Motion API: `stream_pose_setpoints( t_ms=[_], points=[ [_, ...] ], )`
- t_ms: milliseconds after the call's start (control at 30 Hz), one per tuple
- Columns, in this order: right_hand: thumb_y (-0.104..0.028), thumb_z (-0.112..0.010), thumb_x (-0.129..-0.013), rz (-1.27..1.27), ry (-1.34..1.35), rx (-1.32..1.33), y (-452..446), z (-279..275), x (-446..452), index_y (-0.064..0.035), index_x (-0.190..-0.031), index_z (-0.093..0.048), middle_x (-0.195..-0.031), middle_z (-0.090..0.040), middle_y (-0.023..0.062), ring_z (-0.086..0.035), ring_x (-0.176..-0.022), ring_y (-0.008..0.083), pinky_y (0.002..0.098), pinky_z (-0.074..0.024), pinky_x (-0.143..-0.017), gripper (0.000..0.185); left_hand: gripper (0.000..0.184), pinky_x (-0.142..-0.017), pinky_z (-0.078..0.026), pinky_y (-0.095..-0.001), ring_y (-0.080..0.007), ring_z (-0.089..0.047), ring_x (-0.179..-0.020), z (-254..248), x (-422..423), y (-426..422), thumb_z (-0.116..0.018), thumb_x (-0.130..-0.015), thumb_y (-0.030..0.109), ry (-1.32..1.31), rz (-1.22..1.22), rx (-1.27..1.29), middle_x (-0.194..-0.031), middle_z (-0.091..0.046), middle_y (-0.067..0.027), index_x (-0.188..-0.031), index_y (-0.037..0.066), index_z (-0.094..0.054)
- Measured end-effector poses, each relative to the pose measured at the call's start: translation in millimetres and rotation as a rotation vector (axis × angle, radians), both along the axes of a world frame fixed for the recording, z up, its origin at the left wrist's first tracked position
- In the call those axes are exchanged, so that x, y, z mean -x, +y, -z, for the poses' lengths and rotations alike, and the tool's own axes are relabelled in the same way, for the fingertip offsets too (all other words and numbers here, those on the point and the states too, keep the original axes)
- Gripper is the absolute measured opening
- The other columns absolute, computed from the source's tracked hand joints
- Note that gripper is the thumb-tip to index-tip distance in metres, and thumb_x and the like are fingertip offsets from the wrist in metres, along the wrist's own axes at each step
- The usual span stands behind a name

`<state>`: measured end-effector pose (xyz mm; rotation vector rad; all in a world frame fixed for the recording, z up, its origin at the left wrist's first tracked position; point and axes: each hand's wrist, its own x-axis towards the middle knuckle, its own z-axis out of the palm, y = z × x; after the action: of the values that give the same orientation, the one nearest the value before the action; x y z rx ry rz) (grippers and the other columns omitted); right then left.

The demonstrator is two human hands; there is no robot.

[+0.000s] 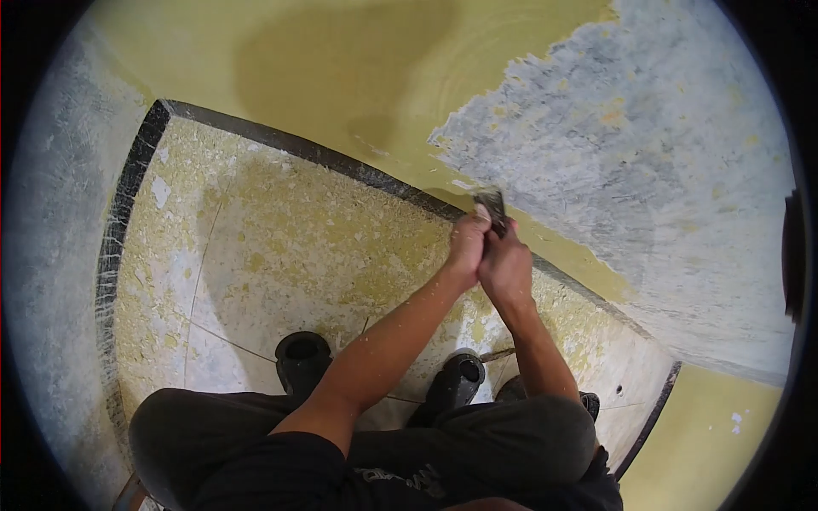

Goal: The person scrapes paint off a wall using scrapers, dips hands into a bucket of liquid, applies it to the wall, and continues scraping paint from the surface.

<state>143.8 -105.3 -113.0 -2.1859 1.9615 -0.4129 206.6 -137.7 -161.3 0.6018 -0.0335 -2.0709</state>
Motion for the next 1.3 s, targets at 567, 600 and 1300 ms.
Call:
stream_pose_setpoints(
  t_ms=[567,600,1300],
  points=[
    [-0.005,-0.047,-0.084,0.126,-0.183,0.056,-5,-4,-4,0.0078,-0.108,-0.051,-0.073,-0.061,0.0279,-0.06,-0.069,0.0456,0.0473,-0.0472,-0.06,0.027,0.035,-0.075,-0.051,-0.036,-0.0216,-0.06,-0.078,-9,-5,-3,-0.036,-0.098,0.026,-0.066,-0.018,-0.015,-0.088,-0.063,-0.0126,-0.098,-0.003,-0.057],
    [-0.007,-0.048,-0.084,0.143,-0.179,0.023,2,-8,1,0.0094,-0.106,-0.051,-0.077,-0.061,0.029,-0.06,-0.071,0.0457,0.0486,-0.0475,-0.062,0.028,0.034,-0.074,-0.051,-0.0356,-0.0217,-0.061,-0.077,-11,-2,-5,-0.035,-0.098,0.023,-0.079,-0.013,-0.01,-0.087,-0.063,-0.0133,-0.1,-0.003,-0.056],
    [-0.012,-0.049,-0.084,0.11,-0.108,0.029,-17,-11,-19,0.0089,-0.102,-0.054,-0.076,-0.061,0.0293,-0.06,-0.068,0.0445,0.0506,-0.0481,-0.061,0.028,0.039,-0.075,-0.051,-0.0351,-0.0216,-0.061,-0.078,-7,-12,-12,-0.042,-0.096,0.034,0.012,-0.103,-0.019,-0.089,-0.064,-0.0122,-0.095,-0.001,-0.06]
  ],
)
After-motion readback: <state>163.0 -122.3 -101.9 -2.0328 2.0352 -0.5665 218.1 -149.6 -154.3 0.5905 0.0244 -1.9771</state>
